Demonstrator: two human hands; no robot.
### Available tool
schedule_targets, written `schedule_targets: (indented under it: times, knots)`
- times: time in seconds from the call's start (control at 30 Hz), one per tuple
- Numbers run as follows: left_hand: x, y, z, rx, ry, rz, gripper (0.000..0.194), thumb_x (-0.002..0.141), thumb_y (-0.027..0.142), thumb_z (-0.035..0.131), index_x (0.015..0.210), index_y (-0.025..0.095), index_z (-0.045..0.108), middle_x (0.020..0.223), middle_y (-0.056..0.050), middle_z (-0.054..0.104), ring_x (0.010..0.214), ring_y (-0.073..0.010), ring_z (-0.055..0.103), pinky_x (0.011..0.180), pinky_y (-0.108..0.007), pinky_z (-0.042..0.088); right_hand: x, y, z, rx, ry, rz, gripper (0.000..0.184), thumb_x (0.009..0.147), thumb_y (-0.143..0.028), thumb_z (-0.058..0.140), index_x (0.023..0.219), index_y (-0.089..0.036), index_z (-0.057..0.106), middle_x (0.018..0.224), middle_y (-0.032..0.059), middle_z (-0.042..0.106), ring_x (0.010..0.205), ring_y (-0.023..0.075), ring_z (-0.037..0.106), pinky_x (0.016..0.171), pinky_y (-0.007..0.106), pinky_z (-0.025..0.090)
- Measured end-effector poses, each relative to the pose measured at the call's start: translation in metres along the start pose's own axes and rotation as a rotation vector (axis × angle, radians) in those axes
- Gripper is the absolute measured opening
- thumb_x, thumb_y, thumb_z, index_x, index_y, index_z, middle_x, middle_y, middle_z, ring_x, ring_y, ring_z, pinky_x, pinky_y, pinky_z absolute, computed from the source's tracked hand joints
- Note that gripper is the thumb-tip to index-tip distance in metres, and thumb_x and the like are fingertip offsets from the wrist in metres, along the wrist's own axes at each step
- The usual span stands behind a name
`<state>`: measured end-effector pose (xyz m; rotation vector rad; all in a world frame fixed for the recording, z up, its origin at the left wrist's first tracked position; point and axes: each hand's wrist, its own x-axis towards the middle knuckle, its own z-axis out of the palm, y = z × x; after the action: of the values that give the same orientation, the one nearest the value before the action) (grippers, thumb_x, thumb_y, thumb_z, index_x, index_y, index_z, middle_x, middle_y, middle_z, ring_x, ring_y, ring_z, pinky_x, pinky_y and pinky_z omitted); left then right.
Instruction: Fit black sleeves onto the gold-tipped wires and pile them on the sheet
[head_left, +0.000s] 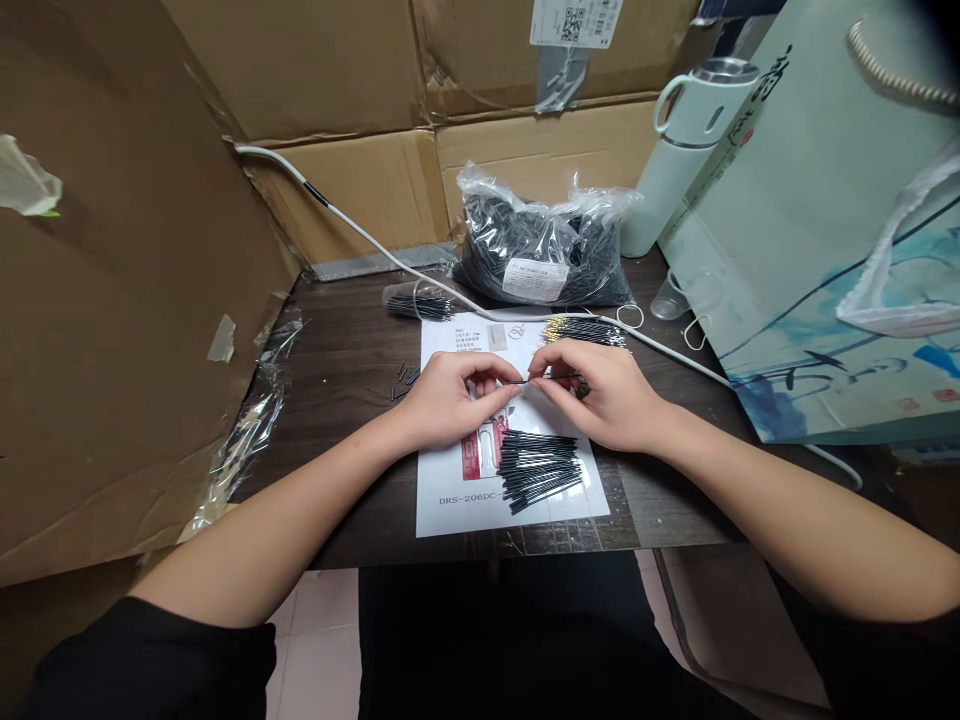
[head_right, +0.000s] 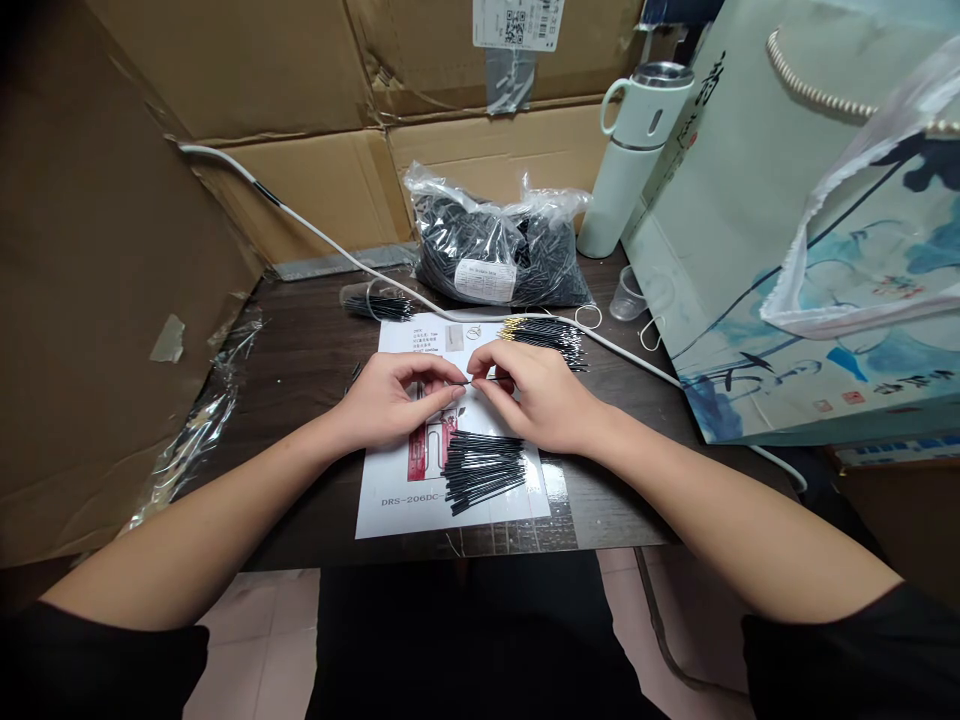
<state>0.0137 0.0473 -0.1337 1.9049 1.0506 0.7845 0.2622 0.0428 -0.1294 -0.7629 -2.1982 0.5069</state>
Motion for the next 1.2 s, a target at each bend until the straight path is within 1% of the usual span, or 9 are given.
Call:
schedule_targets:
  times: [0.27,0.57,0.63,0.7,0.8,0.93,1.0,1.07,1.2]
  knots:
    - [0.000,0.001,-0.001,-0.006,-0.012,-0.004,0.024,0.093,0.039,0.078,0.103,0.018,0.083,0.083,-0.005,0.076,0.070,-0.0123,0.061,0.068,-0.027,0.050,0.000,0.000,0.000,-0.001,-0.016,0.006,0.007,0.103,-0.017,0.061,0.109,-0.021,0.064,0.093,0.0038,0.071,0.074,0.0166,0.062,0.069,0.031,0.051]
    - [0.000,0.003,0.000,-0.007,-0.010,-0.004,0.023,0.092,0.038,0.078,0.101,0.017,0.083,0.080,-0.004,0.074,0.069,-0.0119,0.060,0.067,-0.027,0.049,-0.001,0.001,0.000,-0.003,-0.021,-0.005,0.007,0.103,-0.017,0.062,0.109,-0.020,0.065,0.094,0.0035,0.071,0.075,0.0164,0.063,0.070,0.031,0.050]
    - [0.000,0.003,-0.002,0.023,-0.009,0.013,0.023,0.089,0.035,0.079,0.104,0.017,0.082,0.080,-0.004,0.074,0.069,-0.0124,0.060,0.068,-0.027,0.049,-0.001,0.002,0.000,-0.002,-0.022,-0.003,0.008,0.103,-0.017,0.062,0.109,-0.021,0.065,0.094,0.0035,0.071,0.076,0.0170,0.063,0.072,0.032,0.051]
    - [0.001,0.004,-0.007,0.070,-0.010,0.049,0.027,0.084,0.027,0.079,0.109,0.016,0.081,0.084,-0.004,0.074,0.072,-0.0134,0.062,0.070,-0.028,0.050,-0.001,0.002,-0.001,-0.013,-0.036,0.003,0.009,0.102,-0.017,0.062,0.110,-0.021,0.065,0.096,0.0043,0.071,0.081,0.0188,0.064,0.075,0.033,0.051]
    - [0.004,0.003,-0.018,0.173,0.021,0.071,0.034,0.077,0.017,0.072,0.110,0.015,0.080,0.088,-0.005,0.076,0.073,-0.0142,0.062,0.072,-0.029,0.050,-0.001,0.003,-0.002,-0.026,-0.120,0.025,0.008,0.101,-0.016,0.063,0.108,-0.020,0.064,0.099,0.0059,0.071,0.090,0.0216,0.064,0.081,0.035,0.050]
    - [0.011,0.001,-0.034,0.389,0.077,-0.007,0.023,0.075,0.017,0.066,0.092,0.016,0.082,0.079,-0.002,0.075,0.069,-0.0141,0.060,0.072,-0.029,0.047,-0.002,0.002,-0.001,0.019,-0.296,0.096,0.004,0.102,-0.017,0.062,0.105,-0.019,0.062,0.093,0.0041,0.069,0.084,0.0189,0.062,0.077,0.032,0.046]
    - [0.014,0.001,-0.041,0.455,0.063,-0.066,0.020,0.075,0.019,0.066,0.087,0.016,0.081,0.077,-0.002,0.074,0.068,-0.0139,0.060,0.070,-0.029,0.045,-0.003,0.001,0.000,0.042,-0.361,0.126,0.004,0.102,-0.017,0.062,0.106,-0.019,0.062,0.092,0.0033,0.068,0.081,0.0174,0.060,0.075,0.031,0.044]
    - [0.016,0.001,-0.047,0.479,0.033,-0.117,0.019,0.073,0.019,0.066,0.084,0.016,0.080,0.075,-0.002,0.074,0.066,-0.0136,0.060,0.068,-0.028,0.044,-0.003,-0.002,-0.001,0.050,-0.398,0.136,0.005,0.101,-0.016,0.062,0.106,-0.018,0.062,0.092,0.0033,0.067,0.081,0.0170,0.059,0.075,0.030,0.043]
    - [0.019,0.001,-0.059,0.520,0.013,-0.168,0.018,0.071,0.020,0.065,0.081,0.016,0.079,0.071,0.000,0.072,0.063,-0.0128,0.059,0.065,-0.027,0.042,-0.002,-0.008,-0.004,0.057,-0.454,0.130,0.011,0.099,-0.015,0.065,0.109,-0.018,0.062,0.094,0.0038,0.067,0.082,0.0174,0.059,0.075,0.030,0.042]
